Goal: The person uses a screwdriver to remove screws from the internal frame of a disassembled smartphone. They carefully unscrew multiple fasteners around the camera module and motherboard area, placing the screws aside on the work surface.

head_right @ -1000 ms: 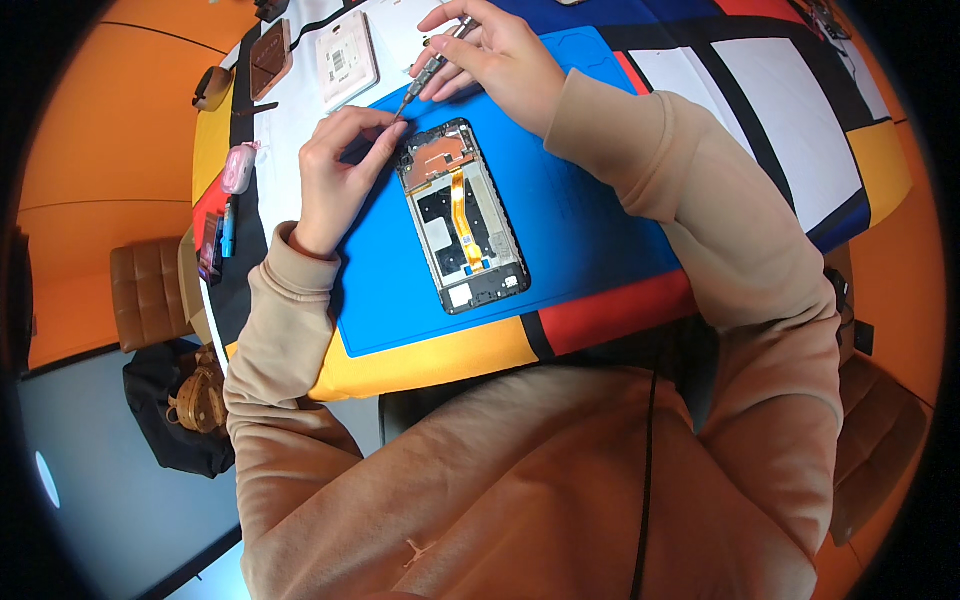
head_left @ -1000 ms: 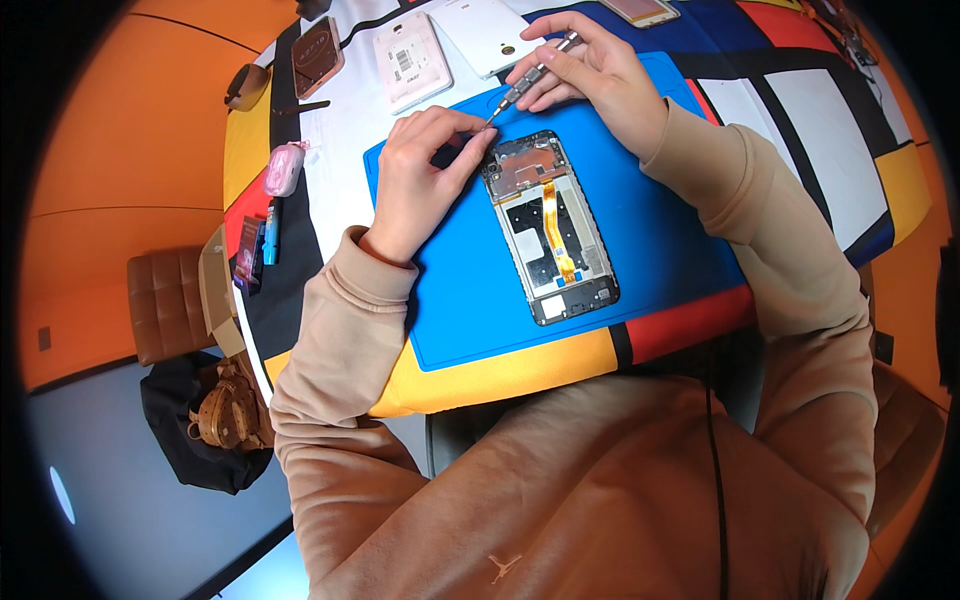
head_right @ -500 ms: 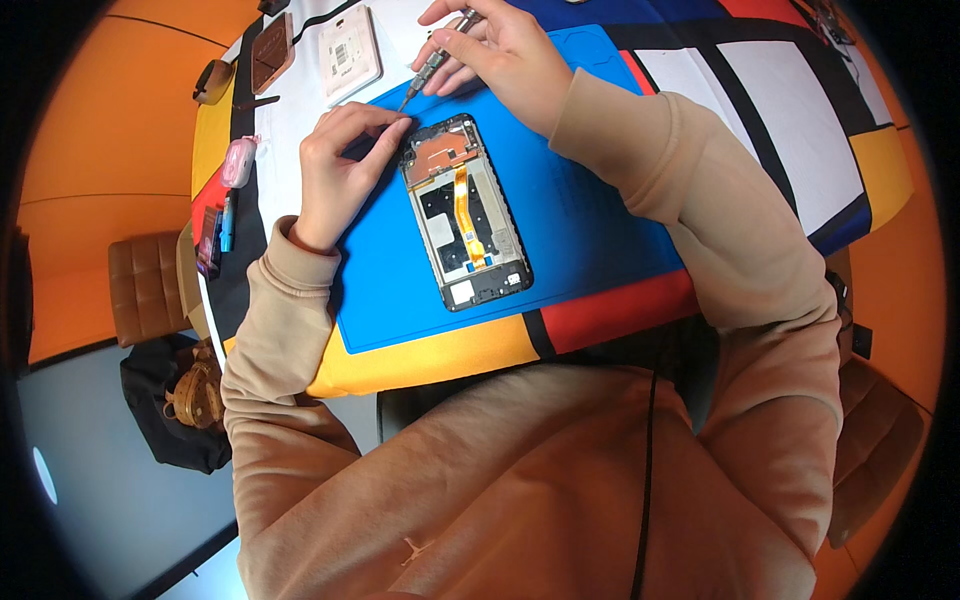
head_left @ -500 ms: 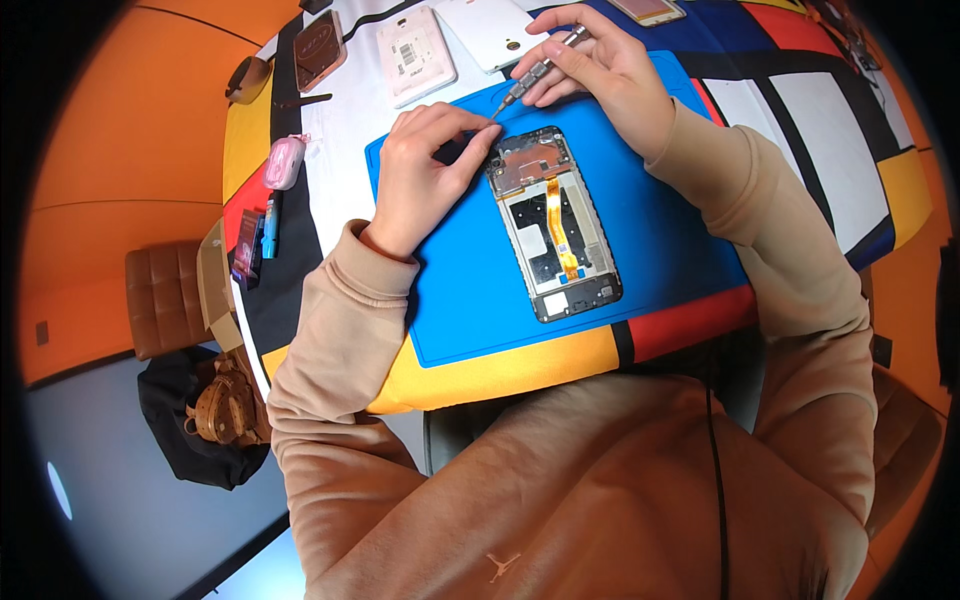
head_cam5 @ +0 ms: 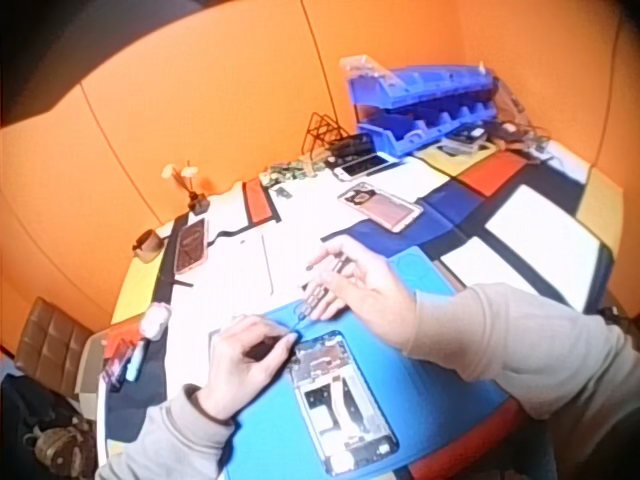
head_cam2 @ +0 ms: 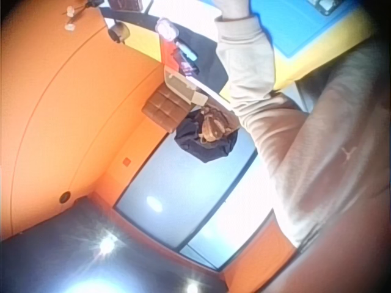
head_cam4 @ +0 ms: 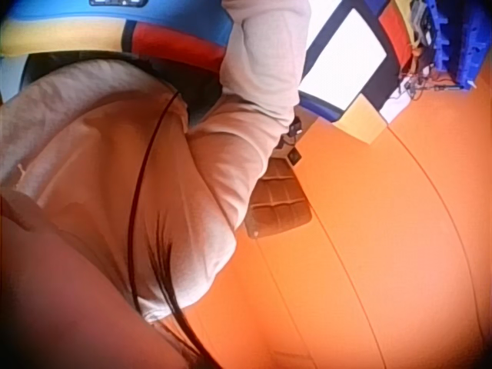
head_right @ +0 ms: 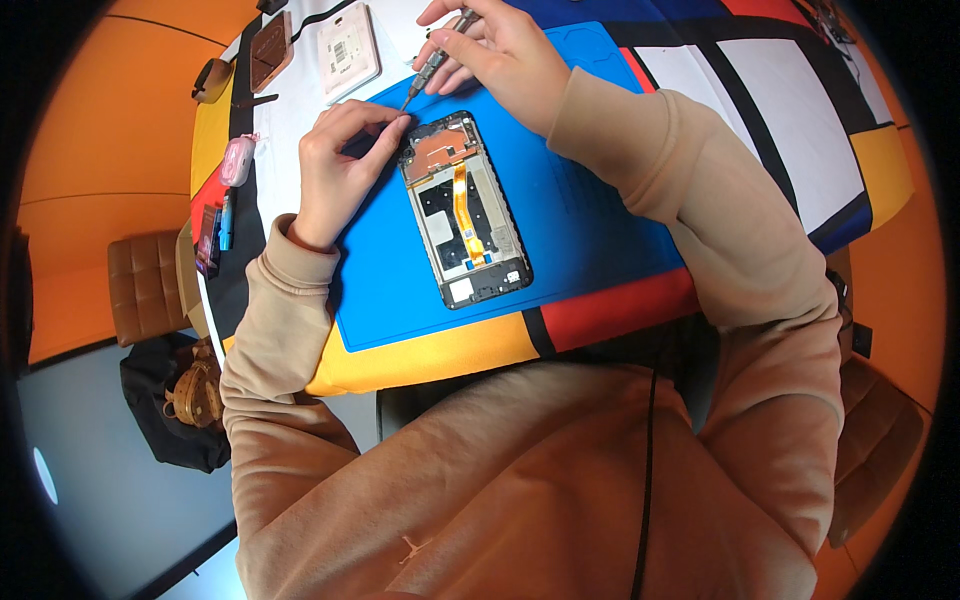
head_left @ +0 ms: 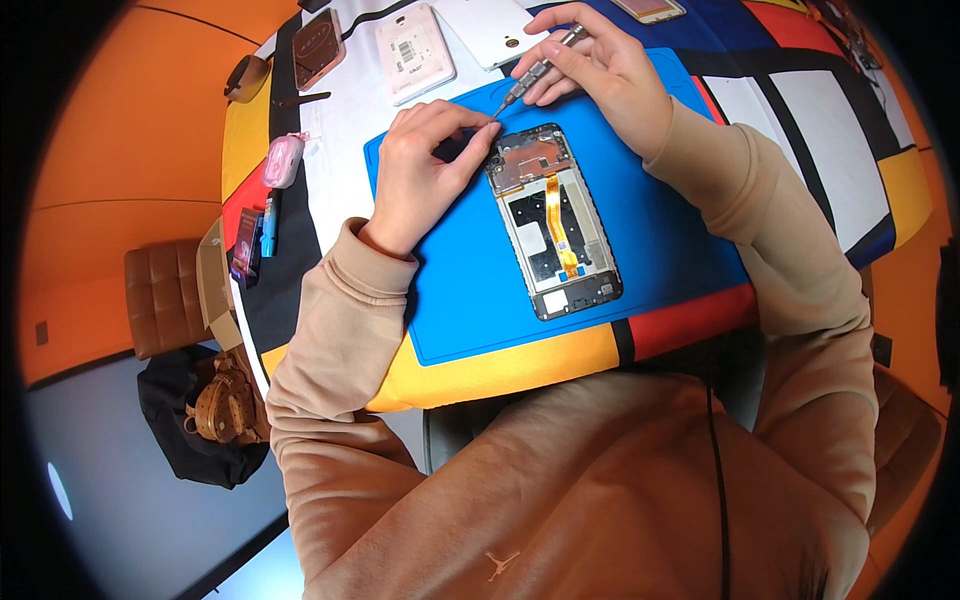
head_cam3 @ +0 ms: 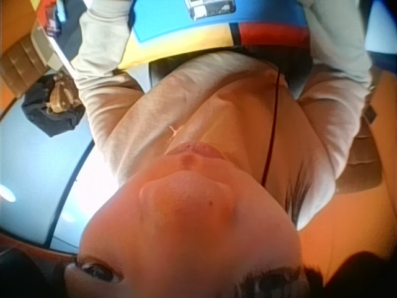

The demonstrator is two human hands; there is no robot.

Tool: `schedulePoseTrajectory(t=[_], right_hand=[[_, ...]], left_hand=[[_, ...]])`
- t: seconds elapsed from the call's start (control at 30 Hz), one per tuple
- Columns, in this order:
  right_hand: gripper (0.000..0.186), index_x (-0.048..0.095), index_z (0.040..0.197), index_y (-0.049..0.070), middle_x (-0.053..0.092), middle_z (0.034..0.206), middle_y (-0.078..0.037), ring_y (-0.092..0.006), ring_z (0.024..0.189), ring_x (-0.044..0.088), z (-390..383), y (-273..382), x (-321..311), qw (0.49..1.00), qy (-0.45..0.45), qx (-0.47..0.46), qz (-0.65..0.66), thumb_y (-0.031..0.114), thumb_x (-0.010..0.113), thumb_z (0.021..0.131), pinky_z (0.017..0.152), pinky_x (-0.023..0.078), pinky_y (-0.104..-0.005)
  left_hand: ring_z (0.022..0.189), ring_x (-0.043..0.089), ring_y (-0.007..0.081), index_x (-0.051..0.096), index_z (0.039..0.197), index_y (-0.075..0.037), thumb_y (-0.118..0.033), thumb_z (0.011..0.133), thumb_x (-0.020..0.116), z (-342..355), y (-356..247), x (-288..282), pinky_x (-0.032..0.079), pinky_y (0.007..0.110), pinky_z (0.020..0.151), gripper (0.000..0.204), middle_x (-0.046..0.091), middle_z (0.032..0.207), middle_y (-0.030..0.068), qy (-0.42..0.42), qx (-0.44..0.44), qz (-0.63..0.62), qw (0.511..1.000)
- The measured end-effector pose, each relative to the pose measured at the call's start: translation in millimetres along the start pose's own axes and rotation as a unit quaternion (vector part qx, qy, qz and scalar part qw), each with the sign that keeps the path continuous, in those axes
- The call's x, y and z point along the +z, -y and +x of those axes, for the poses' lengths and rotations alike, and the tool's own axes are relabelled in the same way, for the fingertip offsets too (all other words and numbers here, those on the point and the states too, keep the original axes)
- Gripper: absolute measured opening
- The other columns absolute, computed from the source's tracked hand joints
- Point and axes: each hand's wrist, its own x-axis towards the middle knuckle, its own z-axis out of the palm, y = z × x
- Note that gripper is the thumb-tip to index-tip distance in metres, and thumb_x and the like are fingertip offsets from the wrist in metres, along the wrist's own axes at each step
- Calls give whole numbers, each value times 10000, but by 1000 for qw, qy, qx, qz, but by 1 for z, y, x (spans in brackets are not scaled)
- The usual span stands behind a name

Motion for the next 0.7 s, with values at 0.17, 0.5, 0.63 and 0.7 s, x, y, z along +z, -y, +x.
schedulePoseTrajectory(t=[0.17, 0.5, 0.63, 0.7], right_hand=[[224, 514, 1241, 25, 693, 945, -121, -171, 832, 703, 1, 2, 2, 1000, 0, -1, 9, 153, 536, 1059, 749, 575, -273], [173, 502, 1226, 31, 586, 807, -30, -70, 685, 553, -12, 18, 11, 970, -86, -138, -180, 66, 471, 1059, 632, 463, -219], [182, 501, 1231, 29, 556, 781, -24, -69, 674, 537, -15, 17, 11, 956, -77, -155, -239, 42, 463, 1054, 621, 449, -220], [184, 502, 1231, 28, 546, 771, -21, -69, 667, 533, -13, 15, 11, 952, -72, -181, -238, 36, 461, 1052, 615, 446, -221]], left_hand=[[765, 627, 226, 758, 996, -49, -173, 841, 794, 2, -3, -1, 494, 329, 758, 202, 713, 886, 81, -4, -14, -4, 1000], [1070, 608, 250, 723, 1151, -74, -212, 840, 770, 2, -11, -6, 492, 359, 948, 344, 661, 1236, 64, 146, 122, 17, 982], [1066, 598, 232, 731, 1161, -94, -224, 845, 768, 1, -11, -6, 485, 352, 953, 344, 658, 1237, 45, 163, 118, 23, 979], [1064, 595, 225, 734, 1164, -100, -222, 845, 769, 1, -11, -6, 484, 350, 952, 343, 655, 1241, 39, 167, 112, 24, 979]])
